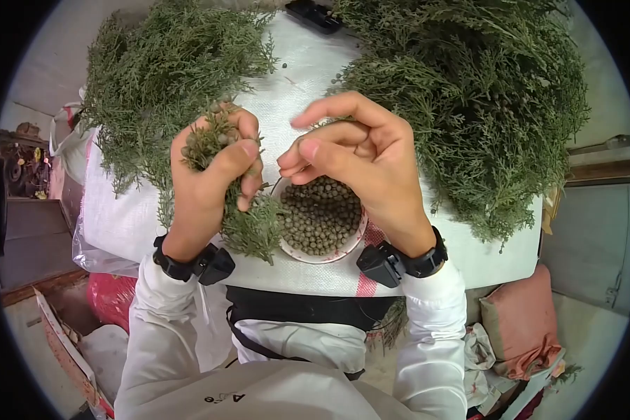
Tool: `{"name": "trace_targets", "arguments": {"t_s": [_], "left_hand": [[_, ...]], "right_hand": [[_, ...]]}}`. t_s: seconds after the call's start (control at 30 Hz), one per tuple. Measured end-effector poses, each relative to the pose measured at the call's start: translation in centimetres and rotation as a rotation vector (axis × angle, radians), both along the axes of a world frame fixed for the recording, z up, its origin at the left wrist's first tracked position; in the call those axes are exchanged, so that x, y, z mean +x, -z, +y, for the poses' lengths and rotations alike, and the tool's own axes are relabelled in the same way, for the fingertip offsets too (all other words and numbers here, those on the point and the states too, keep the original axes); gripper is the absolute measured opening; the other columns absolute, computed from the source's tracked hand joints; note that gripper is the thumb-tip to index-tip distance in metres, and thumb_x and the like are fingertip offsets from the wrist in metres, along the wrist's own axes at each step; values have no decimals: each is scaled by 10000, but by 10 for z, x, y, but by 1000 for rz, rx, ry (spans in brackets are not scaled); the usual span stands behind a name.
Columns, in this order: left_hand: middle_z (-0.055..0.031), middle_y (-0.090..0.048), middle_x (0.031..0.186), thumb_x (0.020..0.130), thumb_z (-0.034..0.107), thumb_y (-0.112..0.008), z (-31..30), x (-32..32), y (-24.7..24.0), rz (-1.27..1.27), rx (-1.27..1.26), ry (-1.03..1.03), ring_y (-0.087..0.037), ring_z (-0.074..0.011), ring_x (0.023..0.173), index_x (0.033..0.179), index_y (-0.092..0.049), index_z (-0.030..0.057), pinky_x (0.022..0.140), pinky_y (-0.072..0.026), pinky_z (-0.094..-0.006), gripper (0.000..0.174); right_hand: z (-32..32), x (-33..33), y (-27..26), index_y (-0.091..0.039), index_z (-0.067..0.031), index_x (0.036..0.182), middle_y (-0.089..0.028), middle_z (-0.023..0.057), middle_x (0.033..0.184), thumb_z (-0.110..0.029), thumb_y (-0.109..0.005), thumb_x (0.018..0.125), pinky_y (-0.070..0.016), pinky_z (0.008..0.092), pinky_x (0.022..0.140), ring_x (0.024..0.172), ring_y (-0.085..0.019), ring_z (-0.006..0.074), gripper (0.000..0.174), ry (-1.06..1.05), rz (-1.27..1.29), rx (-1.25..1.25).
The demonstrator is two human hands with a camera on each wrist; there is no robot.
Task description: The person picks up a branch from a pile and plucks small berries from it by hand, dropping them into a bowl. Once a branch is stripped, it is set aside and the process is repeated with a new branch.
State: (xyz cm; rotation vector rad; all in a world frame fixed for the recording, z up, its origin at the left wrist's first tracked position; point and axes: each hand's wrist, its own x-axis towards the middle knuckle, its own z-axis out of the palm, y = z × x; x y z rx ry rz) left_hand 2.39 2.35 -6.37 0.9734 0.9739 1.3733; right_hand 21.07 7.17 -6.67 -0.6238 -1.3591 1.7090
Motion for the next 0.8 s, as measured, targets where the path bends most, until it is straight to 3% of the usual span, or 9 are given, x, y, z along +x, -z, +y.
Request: {"name": "trace_targets", "arguments": {"t_s": [0.27, 0.37, 0.53, 0.63, 0.67, 0.77, 0.8], "left_hand": [[3, -583, 655, 859, 92, -668, 1, -11, 1, -67, -64, 56, -503, -34, 492, 878, -606, -9, 408, -389, -198, 121], [-5, -610, 691, 841, 81, -696, 1, -9, -3, 34, -33, 56, -535, -29, 545, 866, -614, -16, 457, -421, -182, 129], [-9, -638, 743, 831, 53, -706, 1, -6, -4, -45, 31, 23, -584, -37, 638, 857, -624, -18, 556, -469, -180, 112], [5, -541, 599, 871, 71, -619, 2, -4, 0, 184, 105, 3, -475, -38, 457, 899, -592, -15, 392, -347, -183, 95], [5, -541, 599, 871, 71, -619, 2, -5, 0, 183, 105, 3, -475, -38, 457, 899, -592, -15, 392, -347, -183, 95], [5, -646, 778, 841, 7, -674, 1, -8, -1, 100, 41, 27, -616, -52, 740, 863, -628, -16, 662, -497, -208, 56], [5, -646, 778, 841, 7, -674, 1, -8, -2, 100, 40, 25, -616, -52, 740, 863, -628, -16, 662, -497, -208, 56]], "right_hand": [[-8, -14, -2, -566, 27, 1077, -701, 145, 927, -67, -611, 928, -592, 312, 764, 856, -699, 192, 181, 40, -54, -50], [-9, -13, -4, -594, 37, 1070, -707, 151, 958, -55, -631, 924, -578, 300, 796, 901, -692, 183, 176, 37, -33, -50], [-9, -14, 2, -625, 36, 1053, -704, 130, 991, -49, -662, 910, -550, 273, 826, 929, -676, 158, 170, 106, -99, 56], [-8, -13, 2, -631, 33, 1062, -701, 115, 999, -43, -674, 900, -539, 261, 833, 929, -668, 143, 184, 97, -95, 51], [-8, -13, 2, -635, 32, 1066, -700, 107, 1003, -41, -680, 896, -534, 255, 836, 929, -664, 136, 191, 95, -93, 49], [-10, -13, 2, -644, 34, 1070, -702, 108, 999, -32, -682, 891, -537, 254, 828, 920, -664, 131, 194, 106, -118, 70], [-10, -13, 2, -648, 35, 1072, -703, 109, 996, -27, -683, 889, -538, 254, 824, 915, -664, 129, 195, 112, -130, 81]]}}
